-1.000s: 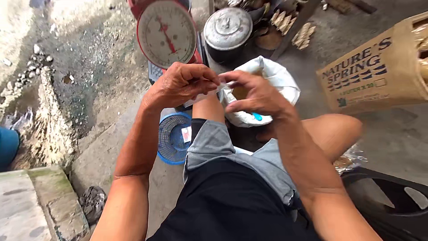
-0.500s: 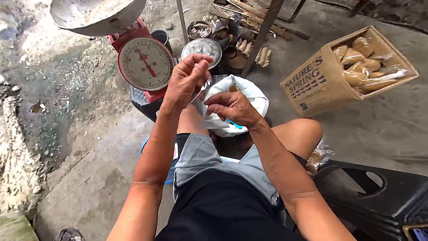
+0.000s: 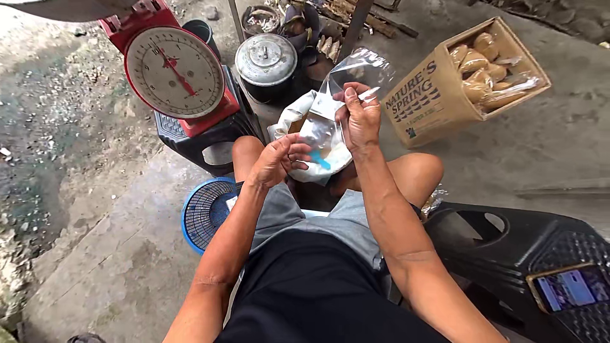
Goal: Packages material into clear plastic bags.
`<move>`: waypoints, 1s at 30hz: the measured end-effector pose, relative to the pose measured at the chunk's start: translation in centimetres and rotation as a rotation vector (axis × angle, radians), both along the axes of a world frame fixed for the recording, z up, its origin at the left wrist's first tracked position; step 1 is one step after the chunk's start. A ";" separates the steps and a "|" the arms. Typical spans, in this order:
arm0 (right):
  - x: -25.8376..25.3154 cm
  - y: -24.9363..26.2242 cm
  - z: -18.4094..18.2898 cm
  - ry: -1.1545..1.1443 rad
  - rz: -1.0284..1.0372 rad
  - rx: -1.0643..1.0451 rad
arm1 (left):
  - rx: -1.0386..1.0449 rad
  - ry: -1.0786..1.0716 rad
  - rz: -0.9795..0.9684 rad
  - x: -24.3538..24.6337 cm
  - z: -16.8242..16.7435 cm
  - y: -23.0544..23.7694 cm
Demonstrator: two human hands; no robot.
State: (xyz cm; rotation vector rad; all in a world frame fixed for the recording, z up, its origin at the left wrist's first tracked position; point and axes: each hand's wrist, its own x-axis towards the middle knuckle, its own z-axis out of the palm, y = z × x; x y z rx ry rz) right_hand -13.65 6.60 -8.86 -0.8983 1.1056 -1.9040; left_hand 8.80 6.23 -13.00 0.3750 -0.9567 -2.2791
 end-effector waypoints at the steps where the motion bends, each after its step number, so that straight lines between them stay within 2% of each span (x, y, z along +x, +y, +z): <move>1: -0.4 -0.1 -0.3 -0.007 -0.027 -0.012 | 0.014 -0.035 0.030 0.0 0.0 0.8; 7: -1.6 0.1 -1.4 -0.057 -0.113 0.000 | 0.150 -0.145 0.162 -0.7 -1.1 3.6; 12: -2.5 0.4 -2.7 -0.045 -0.140 0.019 | 0.269 -0.166 0.282 -1.4 -2.0 3.8; 20: -3.9 2.0 -4.6 -0.046 -0.173 0.108 | 0.254 -0.267 0.407 -2.0 -2.4 4.3; 25: -4.8 3.3 -6.9 -0.032 -0.184 0.176 | 0.253 -0.407 0.342 -2.8 -4.8 4.8; 30: -5.4 4.8 -8.6 -0.045 -0.201 0.274 | 0.222 -0.507 0.411 -1.8 -6.0 3.8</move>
